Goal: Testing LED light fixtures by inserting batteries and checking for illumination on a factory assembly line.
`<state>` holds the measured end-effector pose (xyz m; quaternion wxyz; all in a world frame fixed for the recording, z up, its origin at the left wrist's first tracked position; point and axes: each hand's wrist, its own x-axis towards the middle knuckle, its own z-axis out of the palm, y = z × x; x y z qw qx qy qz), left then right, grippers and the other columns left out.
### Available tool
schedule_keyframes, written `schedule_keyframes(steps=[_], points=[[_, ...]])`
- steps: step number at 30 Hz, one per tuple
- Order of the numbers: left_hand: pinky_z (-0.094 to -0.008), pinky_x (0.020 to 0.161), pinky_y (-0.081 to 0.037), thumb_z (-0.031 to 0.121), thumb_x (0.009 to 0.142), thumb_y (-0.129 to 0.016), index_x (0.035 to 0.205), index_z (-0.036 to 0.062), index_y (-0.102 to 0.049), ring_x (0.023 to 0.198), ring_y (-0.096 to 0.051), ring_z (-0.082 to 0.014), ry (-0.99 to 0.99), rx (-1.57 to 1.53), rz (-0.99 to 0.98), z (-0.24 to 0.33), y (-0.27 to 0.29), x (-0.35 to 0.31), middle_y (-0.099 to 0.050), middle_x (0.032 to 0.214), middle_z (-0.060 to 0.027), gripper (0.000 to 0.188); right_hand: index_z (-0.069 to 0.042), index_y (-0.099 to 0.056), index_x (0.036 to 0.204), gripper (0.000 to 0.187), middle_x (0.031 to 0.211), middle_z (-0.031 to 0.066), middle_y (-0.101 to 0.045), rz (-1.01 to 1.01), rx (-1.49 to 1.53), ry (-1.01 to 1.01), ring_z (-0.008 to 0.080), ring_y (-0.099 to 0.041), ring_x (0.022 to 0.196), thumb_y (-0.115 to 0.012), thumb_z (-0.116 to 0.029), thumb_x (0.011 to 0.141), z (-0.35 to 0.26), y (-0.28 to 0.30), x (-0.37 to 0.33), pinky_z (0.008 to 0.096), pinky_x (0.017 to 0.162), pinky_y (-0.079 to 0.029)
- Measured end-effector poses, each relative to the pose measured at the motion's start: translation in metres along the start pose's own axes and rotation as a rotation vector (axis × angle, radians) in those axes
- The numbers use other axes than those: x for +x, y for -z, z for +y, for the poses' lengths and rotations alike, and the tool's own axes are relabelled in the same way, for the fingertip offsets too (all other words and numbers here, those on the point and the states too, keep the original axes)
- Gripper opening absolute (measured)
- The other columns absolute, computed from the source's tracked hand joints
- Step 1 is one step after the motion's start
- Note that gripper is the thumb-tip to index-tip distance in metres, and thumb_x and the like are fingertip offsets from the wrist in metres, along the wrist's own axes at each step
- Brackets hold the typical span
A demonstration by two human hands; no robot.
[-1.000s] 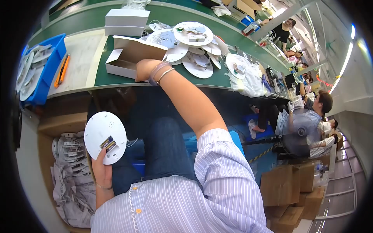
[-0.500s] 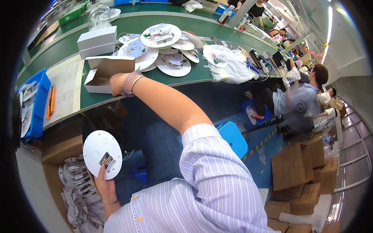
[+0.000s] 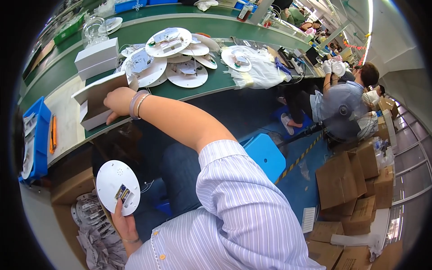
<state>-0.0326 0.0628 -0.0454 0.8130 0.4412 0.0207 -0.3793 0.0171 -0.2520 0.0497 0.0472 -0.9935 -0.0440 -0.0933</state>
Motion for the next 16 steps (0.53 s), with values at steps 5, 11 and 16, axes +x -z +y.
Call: schedule_keyframes(steps=[5, 11, 16], points=[[-0.0302, 0.083, -0.042, 0.003, 0.078, -0.05, 0.119, 0.0012, -0.036, 0.098, -0.05, -0.0207, 0.001, 0.001, 0.001, 0.0, -0.004, -0.002, -0.047, 0.113, -0.0122, 0.043, -0.003, -0.053, 0.078, 0.038, 0.072, 0.0154, -0.057, 0.217, 0.226, -0.138, 0.0319, -0.055, 0.072, -0.054, -0.041, 0.074, -0.005, 0.014, 0.002, 0.0377, 0.066, -0.044], [-0.0317, 0.086, -0.04, -0.001, 0.078, -0.046, 0.119, -0.0026, -0.034, 0.099, -0.049, -0.0219, 0.005, 0.01, 0.048, -0.003, -0.005, -0.01, -0.046, 0.113, -0.014, 0.042, -0.004, -0.042, 0.076, 0.034, 0.06, 0.0149, -0.052, 0.557, 0.608, -0.148, 0.0326, -0.051, 0.057, -0.059, -0.033, 0.073, -0.076, 0.047, -0.035, 0.0366, 0.051, -0.039], [-0.0318, 0.087, -0.039, -0.002, 0.077, -0.047, 0.119, -0.0027, -0.034, 0.1, -0.048, -0.023, 0.034, 0.041, 0.074, -0.01, -0.002, -0.02, -0.045, 0.114, -0.0144, 0.044, -0.006, -0.04, 0.074, 0.03, 0.063, 0.0142, -0.048, 0.318, 0.882, -0.218, 0.0222, -0.05, 0.06, -0.057, -0.031, 0.074, -0.112, 0.028, -0.097, 0.0289, 0.059, -0.041]])
